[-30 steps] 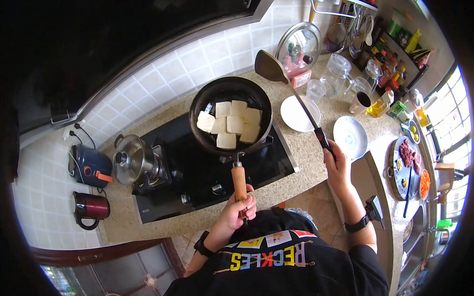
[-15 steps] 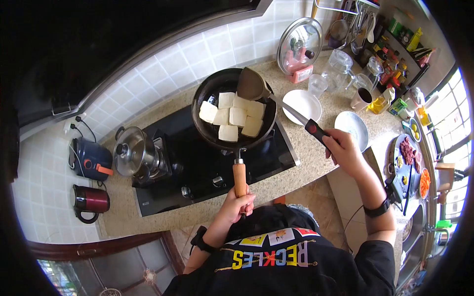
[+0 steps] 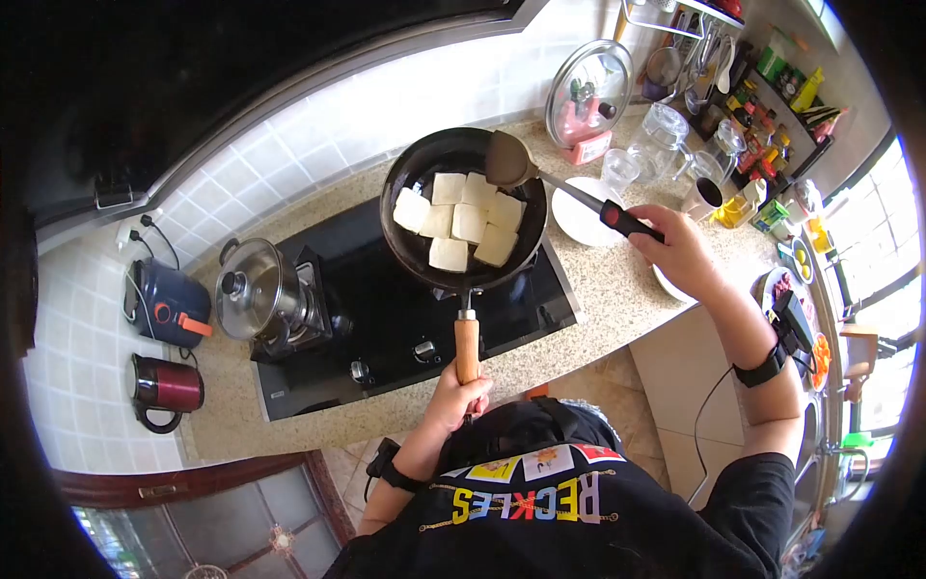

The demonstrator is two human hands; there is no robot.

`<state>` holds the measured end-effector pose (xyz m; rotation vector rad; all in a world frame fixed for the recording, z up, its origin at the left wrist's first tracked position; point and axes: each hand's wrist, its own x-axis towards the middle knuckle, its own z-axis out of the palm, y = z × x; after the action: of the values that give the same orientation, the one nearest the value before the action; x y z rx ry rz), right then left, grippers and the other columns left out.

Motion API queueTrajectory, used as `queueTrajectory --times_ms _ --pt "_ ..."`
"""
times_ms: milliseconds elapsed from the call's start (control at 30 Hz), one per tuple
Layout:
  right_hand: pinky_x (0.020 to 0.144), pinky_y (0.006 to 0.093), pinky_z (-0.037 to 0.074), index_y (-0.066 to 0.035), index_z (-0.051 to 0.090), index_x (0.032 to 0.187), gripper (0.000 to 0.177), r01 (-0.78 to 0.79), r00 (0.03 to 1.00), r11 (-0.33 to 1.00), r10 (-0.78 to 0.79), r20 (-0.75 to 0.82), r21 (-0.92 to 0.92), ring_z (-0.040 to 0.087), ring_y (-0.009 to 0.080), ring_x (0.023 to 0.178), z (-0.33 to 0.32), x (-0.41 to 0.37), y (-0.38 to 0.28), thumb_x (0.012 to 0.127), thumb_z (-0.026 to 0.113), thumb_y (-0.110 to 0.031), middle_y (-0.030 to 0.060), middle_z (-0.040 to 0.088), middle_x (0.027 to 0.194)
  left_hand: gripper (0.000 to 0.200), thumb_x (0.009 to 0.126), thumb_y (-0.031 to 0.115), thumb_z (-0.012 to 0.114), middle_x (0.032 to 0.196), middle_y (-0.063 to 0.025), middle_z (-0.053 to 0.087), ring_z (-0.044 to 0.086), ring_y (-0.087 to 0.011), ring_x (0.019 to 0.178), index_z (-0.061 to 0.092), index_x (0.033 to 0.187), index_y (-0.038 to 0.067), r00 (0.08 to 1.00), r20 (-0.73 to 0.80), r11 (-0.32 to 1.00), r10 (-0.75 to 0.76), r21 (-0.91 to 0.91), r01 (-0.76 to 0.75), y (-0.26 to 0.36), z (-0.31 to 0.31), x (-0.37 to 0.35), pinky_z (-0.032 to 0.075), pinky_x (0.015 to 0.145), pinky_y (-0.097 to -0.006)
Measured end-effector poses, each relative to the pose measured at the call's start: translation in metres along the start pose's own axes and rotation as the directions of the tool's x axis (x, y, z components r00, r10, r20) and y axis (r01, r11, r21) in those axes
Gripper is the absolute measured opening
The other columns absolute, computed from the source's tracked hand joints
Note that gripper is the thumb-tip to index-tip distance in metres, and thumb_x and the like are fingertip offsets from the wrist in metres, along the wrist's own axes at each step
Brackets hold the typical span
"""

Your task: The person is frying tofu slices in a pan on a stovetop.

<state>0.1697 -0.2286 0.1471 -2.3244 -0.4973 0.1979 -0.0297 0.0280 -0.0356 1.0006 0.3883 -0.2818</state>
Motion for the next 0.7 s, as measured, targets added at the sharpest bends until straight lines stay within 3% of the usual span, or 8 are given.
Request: queueTrajectory --times_ms 67,133,167,233,333,467,633,700 --pt "0.052 0.0275 0.042 -0.002 0.056 0.108 0.028 0.041 0.999 0.999 -0.042 -0.028 -0.027 0.053 0.0105 0.055 0.000 0.003 -0.001 0.081 0.059 -0.009 0.0030 0.056 0.063 0.024 0.076 0.002 0.060 0.062 -0.0029 0.046 0.047 -0.0106 0.043 0.039 0.088 0.007 1.000 0.001 1.000 0.000 0.007 0.000 0.003 -0.002 0.000 0.037 0.036 -0.0235" --pt "0.054 0.0312 0.044 -0.004 0.057 0.108 0.028 0.062 0.997 0.972 -0.071 -0.032 -0.227 0.058 0.0181 0.057 -0.006 0.004 -0.016 0.080 0.058 -0.010 0.0102 0.059 0.065 0.024 0.076 0.002 0.059 0.061 -0.0027 0.046 0.048 -0.0107 0.042 0.039 0.087 0.007 0.999 -0.029 0.998 0.034 0.049 -0.032 0.002 0.000 0.007 0.037 0.036 -0.0235" --pt "0.054 0.0312 0.044 -0.004 0.057 0.108 0.028 0.061 0.997 0.971 -0.071 -0.038 -0.231 0.058 0.0181 0.057 -0.008 0.005 -0.019 0.080 0.058 -0.010 0.0102 0.059 0.065 0.024 0.076 0.002 0.059 0.061 -0.0027 0.046 0.048 -0.0107 0.042 0.039 0.087 0.007 0.999 -0.021 0.998 0.036 0.049 -0.035 0.001 0.002 0.010 0.037 0.036 -0.0235" --pt "0.057 0.0377 0.045 -0.006 0.057 0.107 0.028 0.180 0.977 0.876 -0.212 -0.021 -0.448 0.060 0.0297 0.061 -0.008 0.006 -0.027 0.080 0.058 -0.012 0.0164 0.060 0.070 0.026 0.076 0.003 0.059 0.064 -0.0039 0.048 0.049 -0.0104 0.042 0.039 0.093 0.002 0.999 -0.022 0.999 0.040 0.019 -0.040 -0.001 0.003 0.011 0.039 0.035 -0.0228" --pt "0.061 0.0429 0.045 -0.007 0.058 0.106 0.026 0.167 0.977 0.856 -0.211 -0.035 -0.490 0.058 0.0368 0.067 -0.006 0.010 -0.046 0.081 0.057 -0.015 0.0193 0.060 0.073 0.026 0.076 0.003 0.059 0.064 -0.0038 0.048 0.049 -0.0104 0.042 0.039 0.093 0.003 0.999 -0.037 1.000 0.021 0.014 -0.020 0.007 0.003 0.006 0.038 0.035 -0.0226" --pt "0.062 0.0446 0.045 -0.006 0.058 0.101 0.021 0.197 0.965 0.805 -0.260 -0.033 -0.560 0.059 0.0370 0.069 -0.001 0.032 -0.049 0.083 0.055 -0.016 0.0196 0.060 0.073 0.027 0.076 0.004 0.060 0.063 -0.0037 0.048 0.049 -0.0103 0.041 0.039 0.094 0.003 1.000 -0.023 1.000 -0.006 0.009 0.006 0.026 -0.002 0.000 0.037 0.035 -0.0222" --pt "0.064 0.0435 0.047 -0.007 0.059 0.094 0.015 0.176 0.980 0.723 -0.191 0.051 -0.668 0.060 0.0356 0.068 0.002 0.056 -0.051 0.083 0.054 -0.016 0.0181 0.061 0.071 0.030 0.076 0.005 0.060 0.061 -0.0036 0.047 0.047 -0.0098 0.042 0.037 0.095 0.005 0.996 0.005 0.995 -0.091 -0.041 0.091 0.047 0.002 -0.003 0.036 0.034 -0.0220" --pt "0.063 0.0432 0.047 -0.008 0.059 0.099 0.019 0.197 0.977 0.674 -0.195 0.085 -0.712 0.060 0.0346 0.068 0.004 0.065 -0.050 0.082 0.054 -0.016 0.0169 0.061 0.071 0.030 0.076 0.005 0.060 0.060 -0.0034 0.046 0.047 -0.0096 0.043 0.037 0.095 0.006 0.994 -0.010 0.993 -0.106 -0.053 0.106 0.057 0.007 -0.006 0.035 0.034 -0.0220"
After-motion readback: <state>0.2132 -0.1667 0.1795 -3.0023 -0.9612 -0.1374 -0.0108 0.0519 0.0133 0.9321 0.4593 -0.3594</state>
